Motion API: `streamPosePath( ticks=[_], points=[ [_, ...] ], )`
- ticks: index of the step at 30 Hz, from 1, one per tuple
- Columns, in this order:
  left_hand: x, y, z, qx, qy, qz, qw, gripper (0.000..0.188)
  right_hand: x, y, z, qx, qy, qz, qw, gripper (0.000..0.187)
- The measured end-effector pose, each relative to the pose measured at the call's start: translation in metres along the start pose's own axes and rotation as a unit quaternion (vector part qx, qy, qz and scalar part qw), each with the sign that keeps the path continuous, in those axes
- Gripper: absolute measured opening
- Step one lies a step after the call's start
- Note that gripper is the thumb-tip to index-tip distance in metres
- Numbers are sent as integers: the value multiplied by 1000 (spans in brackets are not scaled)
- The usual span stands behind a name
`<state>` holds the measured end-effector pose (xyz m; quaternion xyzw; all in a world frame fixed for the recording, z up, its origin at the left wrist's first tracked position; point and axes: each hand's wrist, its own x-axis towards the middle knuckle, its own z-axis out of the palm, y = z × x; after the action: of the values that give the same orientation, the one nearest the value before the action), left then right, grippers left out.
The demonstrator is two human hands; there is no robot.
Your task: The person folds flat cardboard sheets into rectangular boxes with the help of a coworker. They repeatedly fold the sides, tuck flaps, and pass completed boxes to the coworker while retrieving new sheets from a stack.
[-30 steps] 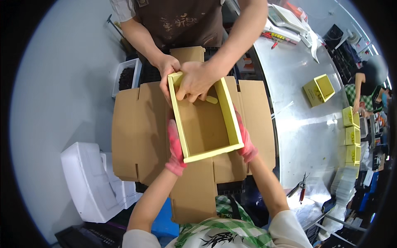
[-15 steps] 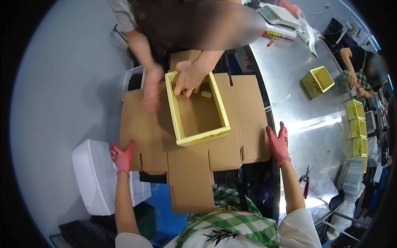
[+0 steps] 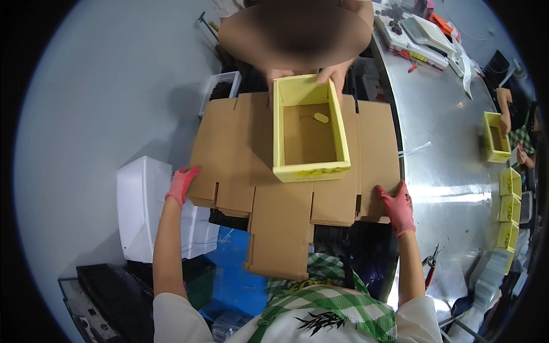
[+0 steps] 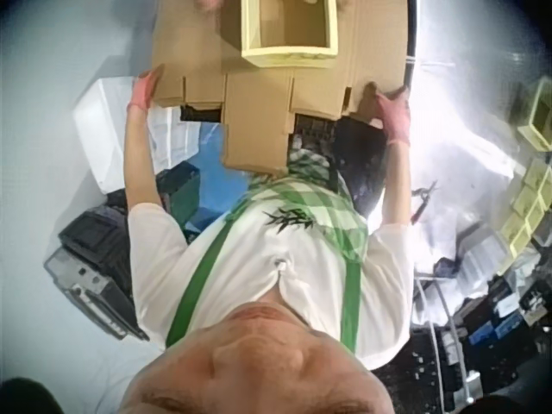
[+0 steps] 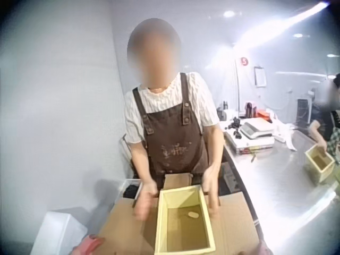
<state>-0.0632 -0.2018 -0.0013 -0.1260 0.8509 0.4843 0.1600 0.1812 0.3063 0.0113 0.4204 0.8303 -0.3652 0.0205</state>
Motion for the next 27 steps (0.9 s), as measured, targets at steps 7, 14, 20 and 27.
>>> streamPosePath(
  ticks=[7,14,20,27],
  points=[
    [-8,31,16,286,108,-28,952,60,-10,-17,-13,-65,28,0,997,68],
    [-23,47,11,353,116,-30,928,66,-7,-24,-16,-138,75,-31,987,64],
    [-50,77,42,499,121,178,839,59,-10,-29,0,-57,130,-176,974,48],
    [-70,43,145,361,-24,322,875,71,-47,-72,62,-102,18,-369,923,50]
  ],
)
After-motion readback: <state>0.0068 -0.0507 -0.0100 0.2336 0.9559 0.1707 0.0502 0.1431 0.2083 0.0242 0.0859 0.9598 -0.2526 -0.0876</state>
